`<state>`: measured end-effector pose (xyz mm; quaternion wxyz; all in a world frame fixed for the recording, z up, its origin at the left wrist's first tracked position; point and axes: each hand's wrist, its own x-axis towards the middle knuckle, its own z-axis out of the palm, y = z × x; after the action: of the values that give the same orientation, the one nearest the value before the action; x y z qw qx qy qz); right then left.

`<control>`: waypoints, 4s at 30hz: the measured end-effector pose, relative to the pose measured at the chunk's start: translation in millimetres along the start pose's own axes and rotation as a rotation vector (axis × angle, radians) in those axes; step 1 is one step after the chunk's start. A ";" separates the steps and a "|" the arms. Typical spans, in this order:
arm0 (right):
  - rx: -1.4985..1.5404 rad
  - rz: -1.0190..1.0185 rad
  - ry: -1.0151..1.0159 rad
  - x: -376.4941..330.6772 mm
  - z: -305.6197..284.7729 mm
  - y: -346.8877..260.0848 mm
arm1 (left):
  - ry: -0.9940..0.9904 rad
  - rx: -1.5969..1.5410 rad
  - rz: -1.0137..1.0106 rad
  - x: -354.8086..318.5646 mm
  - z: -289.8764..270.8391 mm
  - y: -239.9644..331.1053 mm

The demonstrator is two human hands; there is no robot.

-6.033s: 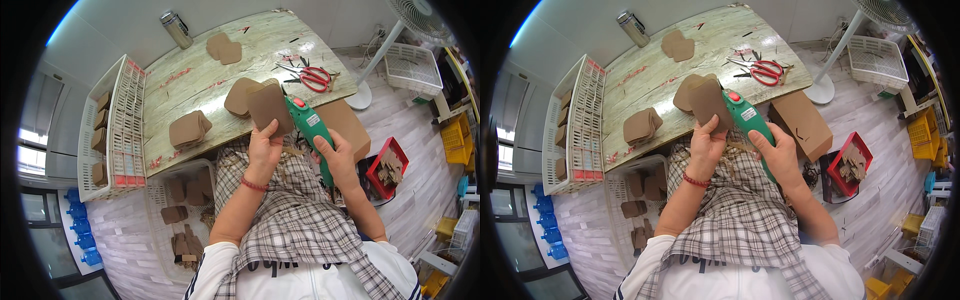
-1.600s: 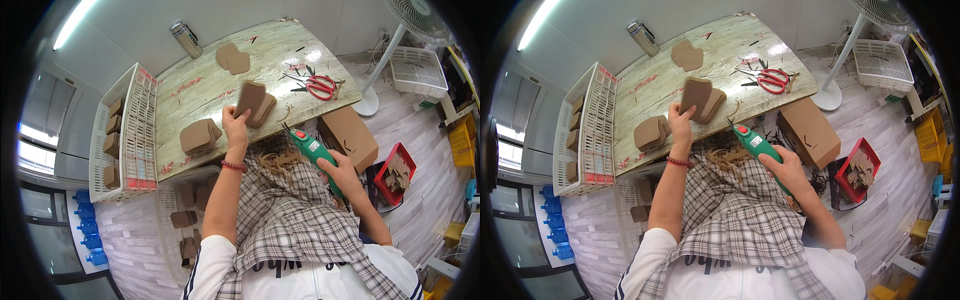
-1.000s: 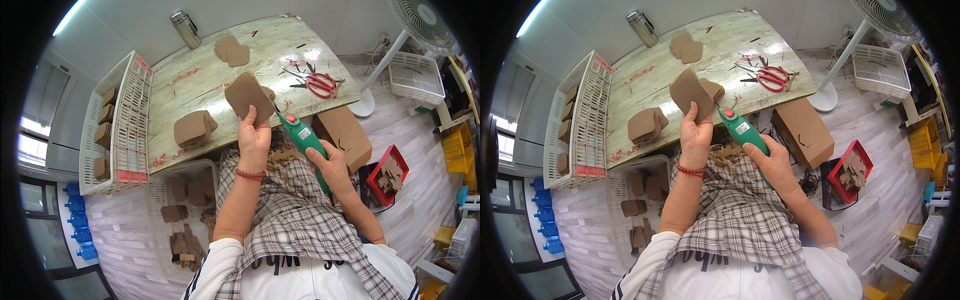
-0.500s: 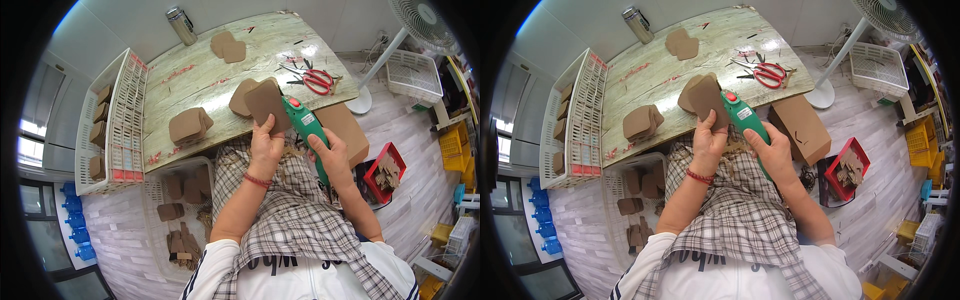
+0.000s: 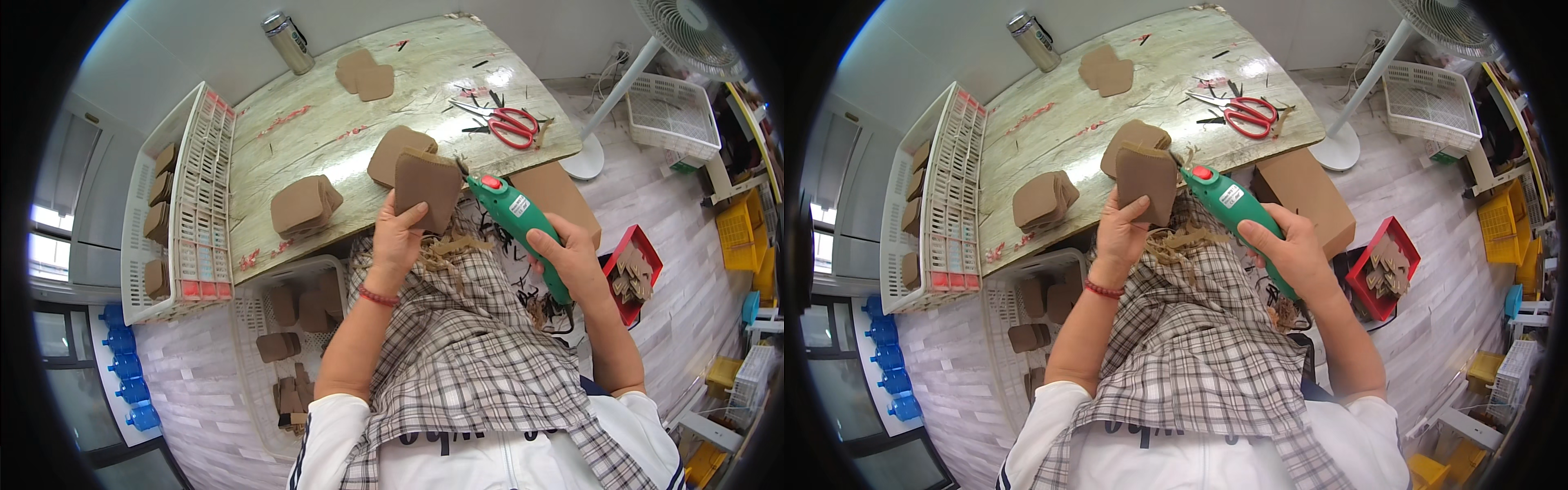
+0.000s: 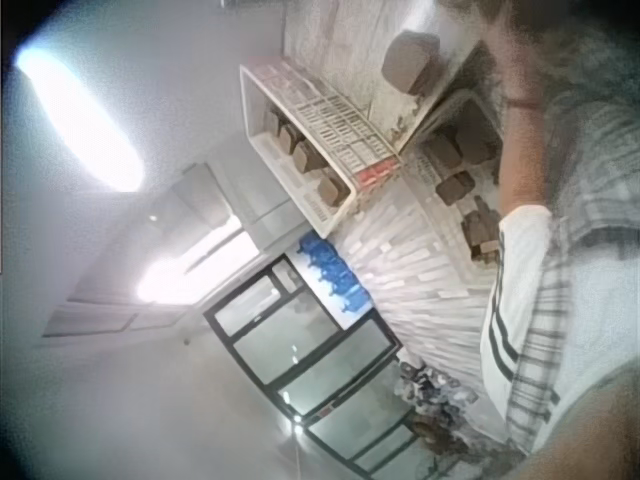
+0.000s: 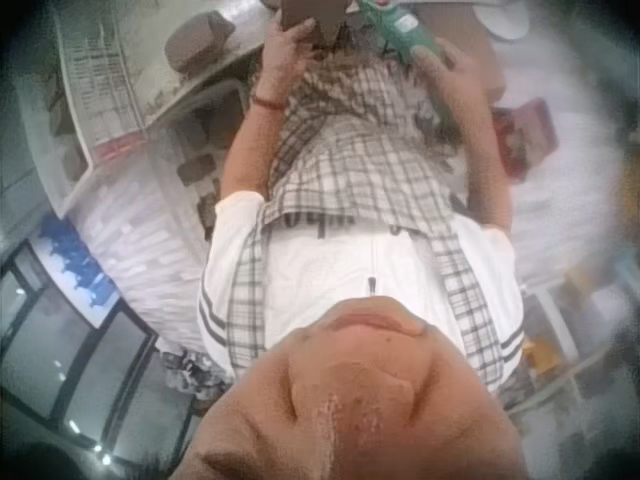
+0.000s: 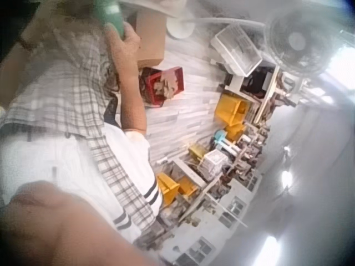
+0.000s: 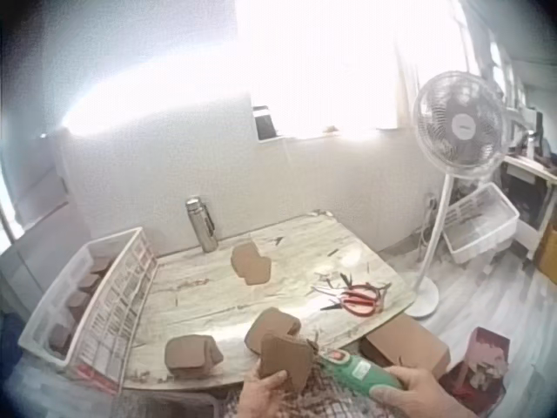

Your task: The person uses a green rotary tool to smooth the edges of brown cardboard pieces. They pick up each piece from a stack, run the tool along the perimeter, and place the finished piece back on the table.

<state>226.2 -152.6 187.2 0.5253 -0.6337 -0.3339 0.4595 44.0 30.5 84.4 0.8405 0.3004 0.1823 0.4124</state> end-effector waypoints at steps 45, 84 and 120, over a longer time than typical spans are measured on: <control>-0.087 0.218 -0.266 -16.0 -2.5 11.2 | -0.032 0.556 -0.179 -34.1 -38.0 76.3; 0.008 0.102 -0.103 8.9 20.1 48.2 | 0.610 1.893 0.587 27.2 -145.5 191.1; 0.032 -0.040 0.090 -1.6 42.1 24.6 | 0.191 -0.346 0.206 22.2 25.8 16.7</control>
<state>184.9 -144.5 162.5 0.5589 -0.6385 -0.3152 0.4250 61.8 47.2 113.5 0.8117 0.1286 0.1560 0.5479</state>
